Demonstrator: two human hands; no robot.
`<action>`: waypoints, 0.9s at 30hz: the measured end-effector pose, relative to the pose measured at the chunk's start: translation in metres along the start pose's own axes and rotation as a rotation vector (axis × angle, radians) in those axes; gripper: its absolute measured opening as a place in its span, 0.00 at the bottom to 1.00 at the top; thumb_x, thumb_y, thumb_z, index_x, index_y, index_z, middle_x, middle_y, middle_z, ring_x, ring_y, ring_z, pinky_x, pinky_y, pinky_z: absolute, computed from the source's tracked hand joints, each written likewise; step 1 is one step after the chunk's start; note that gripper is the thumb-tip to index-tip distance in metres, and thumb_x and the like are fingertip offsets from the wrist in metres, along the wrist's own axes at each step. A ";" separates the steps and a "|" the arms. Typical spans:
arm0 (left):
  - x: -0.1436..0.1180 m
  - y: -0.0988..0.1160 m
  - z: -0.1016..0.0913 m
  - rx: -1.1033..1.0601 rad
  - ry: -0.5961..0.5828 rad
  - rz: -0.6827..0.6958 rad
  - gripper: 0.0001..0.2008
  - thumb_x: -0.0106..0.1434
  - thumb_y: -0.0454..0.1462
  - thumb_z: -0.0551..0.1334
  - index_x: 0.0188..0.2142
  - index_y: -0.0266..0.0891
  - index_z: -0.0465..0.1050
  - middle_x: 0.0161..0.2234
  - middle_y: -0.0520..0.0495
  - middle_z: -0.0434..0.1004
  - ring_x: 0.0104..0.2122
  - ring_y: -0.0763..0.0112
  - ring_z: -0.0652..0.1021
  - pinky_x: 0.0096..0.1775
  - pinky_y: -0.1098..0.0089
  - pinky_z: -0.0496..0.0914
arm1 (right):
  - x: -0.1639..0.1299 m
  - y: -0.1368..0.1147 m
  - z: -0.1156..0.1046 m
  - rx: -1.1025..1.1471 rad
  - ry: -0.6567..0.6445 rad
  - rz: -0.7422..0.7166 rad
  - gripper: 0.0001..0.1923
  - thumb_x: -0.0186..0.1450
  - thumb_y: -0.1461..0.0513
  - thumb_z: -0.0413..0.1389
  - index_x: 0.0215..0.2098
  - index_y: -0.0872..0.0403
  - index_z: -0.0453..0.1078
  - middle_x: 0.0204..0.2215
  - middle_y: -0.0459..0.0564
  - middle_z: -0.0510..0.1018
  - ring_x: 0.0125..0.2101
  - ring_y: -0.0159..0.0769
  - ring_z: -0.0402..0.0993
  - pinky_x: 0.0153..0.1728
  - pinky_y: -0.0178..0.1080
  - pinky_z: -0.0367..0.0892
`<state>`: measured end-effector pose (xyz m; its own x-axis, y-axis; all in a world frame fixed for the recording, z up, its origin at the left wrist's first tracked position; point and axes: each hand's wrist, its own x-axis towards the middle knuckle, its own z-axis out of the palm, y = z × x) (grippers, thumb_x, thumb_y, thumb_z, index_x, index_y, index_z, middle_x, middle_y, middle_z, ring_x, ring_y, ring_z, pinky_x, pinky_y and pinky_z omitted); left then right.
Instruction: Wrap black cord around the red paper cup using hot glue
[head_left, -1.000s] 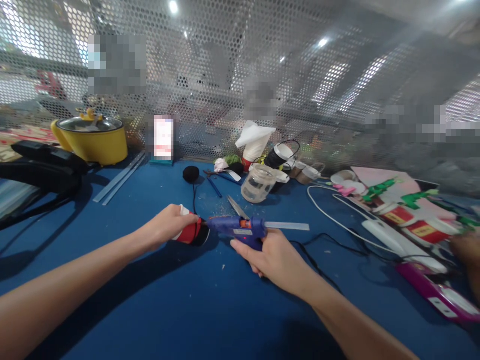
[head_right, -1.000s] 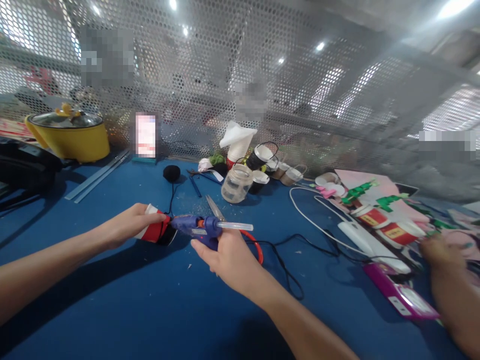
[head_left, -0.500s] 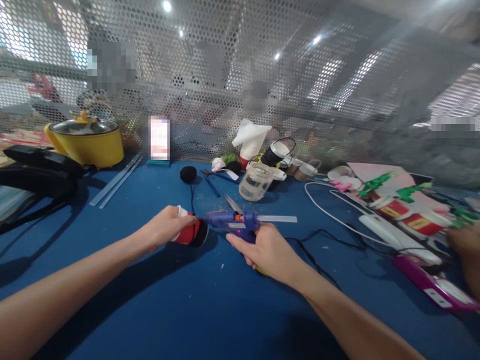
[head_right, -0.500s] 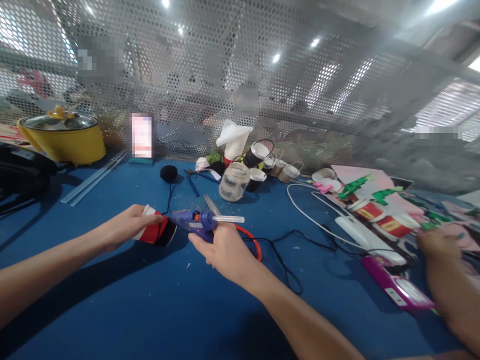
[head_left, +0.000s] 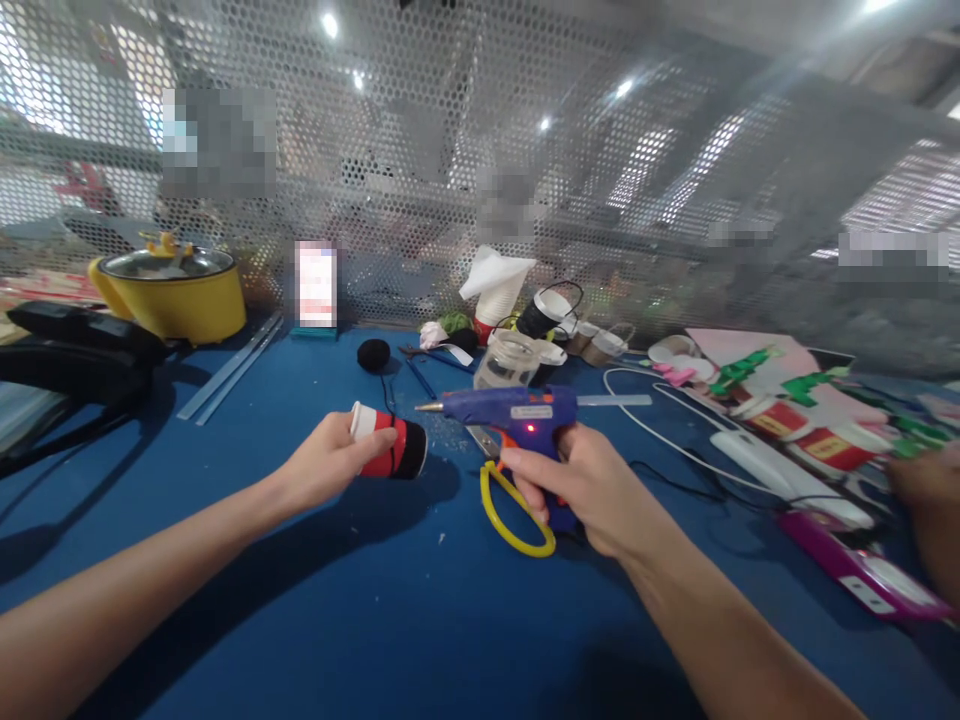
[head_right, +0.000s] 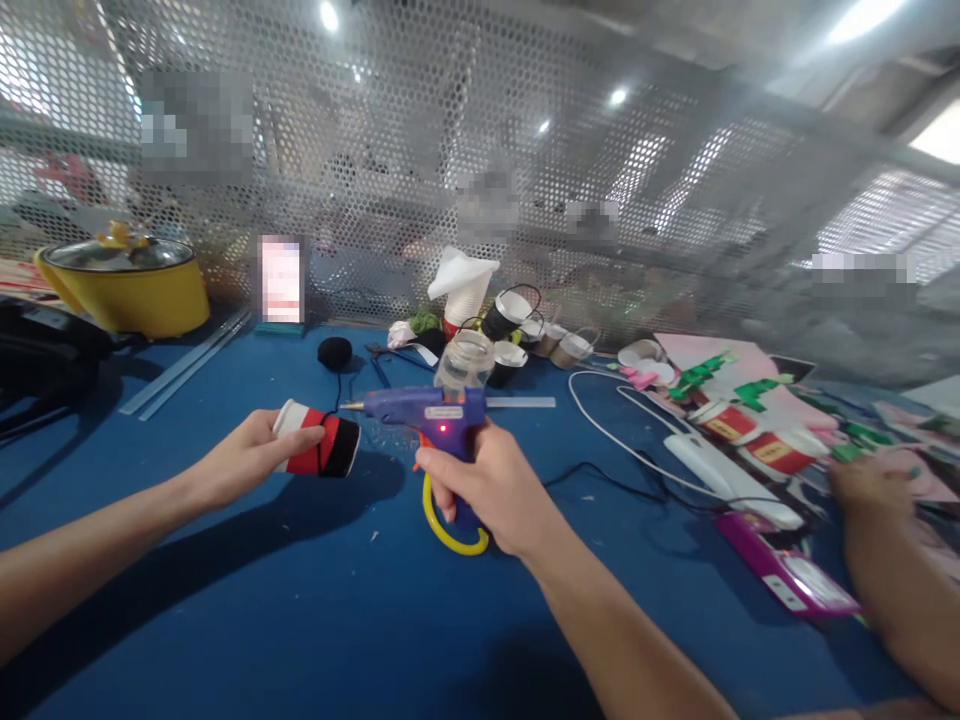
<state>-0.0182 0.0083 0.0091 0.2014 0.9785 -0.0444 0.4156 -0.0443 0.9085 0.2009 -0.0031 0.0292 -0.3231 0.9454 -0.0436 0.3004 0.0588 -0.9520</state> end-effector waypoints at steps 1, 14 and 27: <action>-0.001 0.001 0.000 -0.011 0.011 0.013 0.14 0.51 0.43 0.53 0.16 0.38 0.52 0.15 0.58 0.50 0.16 0.81 0.52 0.19 0.75 0.48 | 0.001 0.000 -0.002 0.045 0.025 0.011 0.12 0.55 0.59 0.53 0.18 0.56 0.60 0.10 0.41 0.63 0.13 0.24 0.59 0.15 0.29 0.57; -0.006 0.002 0.000 0.027 -0.007 0.106 0.14 0.53 0.44 0.51 0.18 0.38 0.55 0.16 0.57 0.51 0.18 0.79 0.53 0.20 0.75 0.50 | 0.078 -0.011 -0.058 -0.013 0.288 0.123 0.11 0.60 0.57 0.47 0.24 0.57 0.60 0.12 0.41 0.65 0.11 0.26 0.64 0.12 0.30 0.62; -0.005 -0.005 0.000 0.063 -0.074 0.139 0.15 0.55 0.45 0.50 0.19 0.38 0.54 0.17 0.57 0.49 0.19 0.79 0.53 0.21 0.75 0.50 | 0.104 -0.001 -0.078 -0.160 0.283 0.366 0.20 0.59 0.50 0.43 0.27 0.58 0.63 0.13 0.48 0.70 0.16 0.31 0.70 0.18 0.32 0.63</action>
<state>-0.0210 0.0033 0.0045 0.3245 0.9447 0.0474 0.4333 -0.1930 0.8803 0.2366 0.1205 0.0487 0.0793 0.9619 -0.2616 0.4898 -0.2662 -0.8302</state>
